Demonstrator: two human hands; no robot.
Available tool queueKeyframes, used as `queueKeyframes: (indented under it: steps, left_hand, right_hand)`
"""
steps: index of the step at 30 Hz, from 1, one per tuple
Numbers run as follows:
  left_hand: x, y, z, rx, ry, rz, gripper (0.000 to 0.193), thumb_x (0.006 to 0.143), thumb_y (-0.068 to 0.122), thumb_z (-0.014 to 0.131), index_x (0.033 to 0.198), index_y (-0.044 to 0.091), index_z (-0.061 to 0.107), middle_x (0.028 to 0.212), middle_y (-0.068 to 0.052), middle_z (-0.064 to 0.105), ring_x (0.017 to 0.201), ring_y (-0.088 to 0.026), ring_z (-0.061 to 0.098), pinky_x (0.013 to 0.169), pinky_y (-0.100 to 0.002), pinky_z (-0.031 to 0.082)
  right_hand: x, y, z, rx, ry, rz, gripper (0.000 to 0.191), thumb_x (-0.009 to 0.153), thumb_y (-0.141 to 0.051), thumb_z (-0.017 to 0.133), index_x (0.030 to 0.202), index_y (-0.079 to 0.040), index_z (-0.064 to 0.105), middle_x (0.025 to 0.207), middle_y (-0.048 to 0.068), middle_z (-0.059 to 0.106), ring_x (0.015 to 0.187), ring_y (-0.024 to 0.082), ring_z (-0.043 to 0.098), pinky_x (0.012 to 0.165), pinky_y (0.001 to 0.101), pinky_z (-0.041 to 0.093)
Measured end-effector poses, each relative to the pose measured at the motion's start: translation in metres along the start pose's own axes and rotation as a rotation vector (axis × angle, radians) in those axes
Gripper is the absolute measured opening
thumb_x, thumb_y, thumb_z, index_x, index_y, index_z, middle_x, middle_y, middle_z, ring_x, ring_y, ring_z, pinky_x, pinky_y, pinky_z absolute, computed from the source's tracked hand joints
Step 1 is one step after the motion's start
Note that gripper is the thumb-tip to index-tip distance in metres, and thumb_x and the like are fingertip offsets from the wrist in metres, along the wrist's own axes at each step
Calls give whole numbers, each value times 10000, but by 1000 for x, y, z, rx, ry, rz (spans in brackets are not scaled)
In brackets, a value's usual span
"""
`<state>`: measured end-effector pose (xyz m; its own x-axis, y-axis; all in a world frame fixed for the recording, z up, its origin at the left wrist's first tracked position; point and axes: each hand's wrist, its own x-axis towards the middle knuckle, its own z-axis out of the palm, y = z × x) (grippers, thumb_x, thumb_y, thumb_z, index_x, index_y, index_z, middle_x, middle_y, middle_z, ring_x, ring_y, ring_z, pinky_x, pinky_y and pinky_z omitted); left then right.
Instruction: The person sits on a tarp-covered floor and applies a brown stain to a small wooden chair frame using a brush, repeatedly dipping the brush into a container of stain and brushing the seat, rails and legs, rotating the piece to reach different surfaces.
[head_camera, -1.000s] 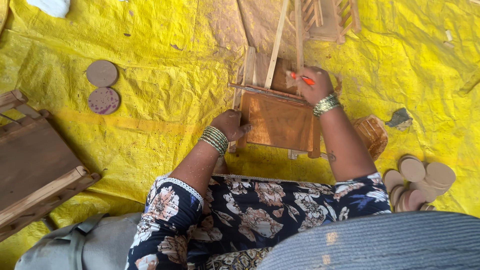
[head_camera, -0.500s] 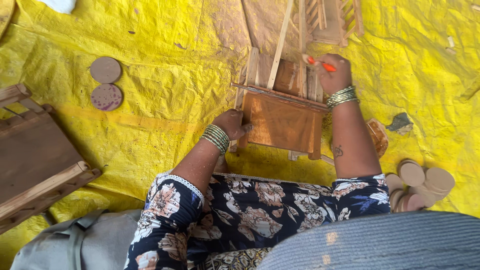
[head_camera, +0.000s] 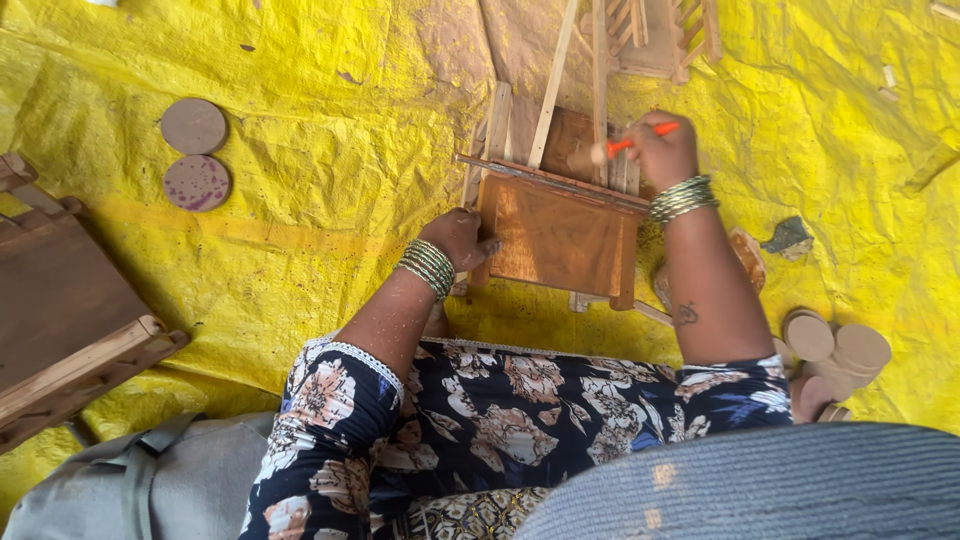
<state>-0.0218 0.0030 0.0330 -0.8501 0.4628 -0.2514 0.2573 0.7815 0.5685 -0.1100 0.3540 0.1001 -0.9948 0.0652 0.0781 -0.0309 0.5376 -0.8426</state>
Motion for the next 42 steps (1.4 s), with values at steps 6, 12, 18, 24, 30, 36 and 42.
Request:
queueKeyframes:
  steps: [6, 12, 18, 24, 30, 36, 42]
  left_hand:
    - [-1, 0, -1, 12, -28, -9, 594, 918, 531, 646, 1119, -27, 672, 1148, -229, 678, 1107, -368, 647, 973, -443, 513]
    - [0, 2, -4, 7, -54, -32, 598, 928, 528, 634, 1139, -31, 665, 1139, -237, 686, 1103, -369, 655, 979, -441, 518]
    - [1, 3, -3, -9, -33, -30, 586, 914, 523, 650, 1112, -28, 675, 1137, -236, 682, 1106, -366, 649, 986, -437, 511]
    - [-2, 3, -5, -10, -35, -17, 589, 918, 518, 648, 1121, -35, 664, 1137, -233, 684, 1097, -370, 652, 974, -442, 514]
    - [2, 2, -3, -20, -48, -27, 607, 912, 534, 654, 1116, -37, 667, 1136, -239, 683, 1097, -372, 653, 971, -439, 518]
    - [1, 0, -1, -10, -29, -28, 629, 897, 537, 659, 1146, -40, 653, 1126, -238, 683, 1085, -375, 656, 952, -441, 525]
    - [2, -2, 3, 14, -17, 5, 634, 915, 551, 653, 1116, -50, 666, 1100, -238, 699, 1106, -370, 656, 975, -434, 527]
  right_hand:
    - [-6, -17, 16, -534, 215, -601, 88, 938, -73, 724, 989, -2, 733, 915, 183, 715, 821, 352, 693, 735, 408, 545]
    - [-31, -24, 24, -365, -120, -387, 137, 894, -76, 721, 1022, -37, 751, 921, 150, 719, 824, 284, 702, 748, 387, 540]
    - [-18, -10, -25, -12, -277, -60, 103, 947, -35, 664, 981, -23, 760, 858, 93, 719, 768, 192, 637, 743, 357, 513]
    - [-21, -8, 5, -294, -96, -302, 125, 954, -106, 738, 1038, -21, 773, 937, 82, 742, 834, 127, 668, 777, 309, 530]
    - [-19, 11, 15, 331, -117, -31, 176, 1038, -196, 652, 1032, -50, 751, 885, 43, 720, 740, 88, 630, 691, 264, 509]
    - [-21, 27, 37, -193, 194, -3, 246, 1071, -287, 629, 1041, -69, 739, 853, 112, 713, 742, 221, 666, 712, 356, 521]
    - [-46, 13, 71, -631, 342, -437, 250, 1012, -287, 684, 1056, -48, 747, 974, 184, 718, 892, 382, 684, 780, 479, 547]
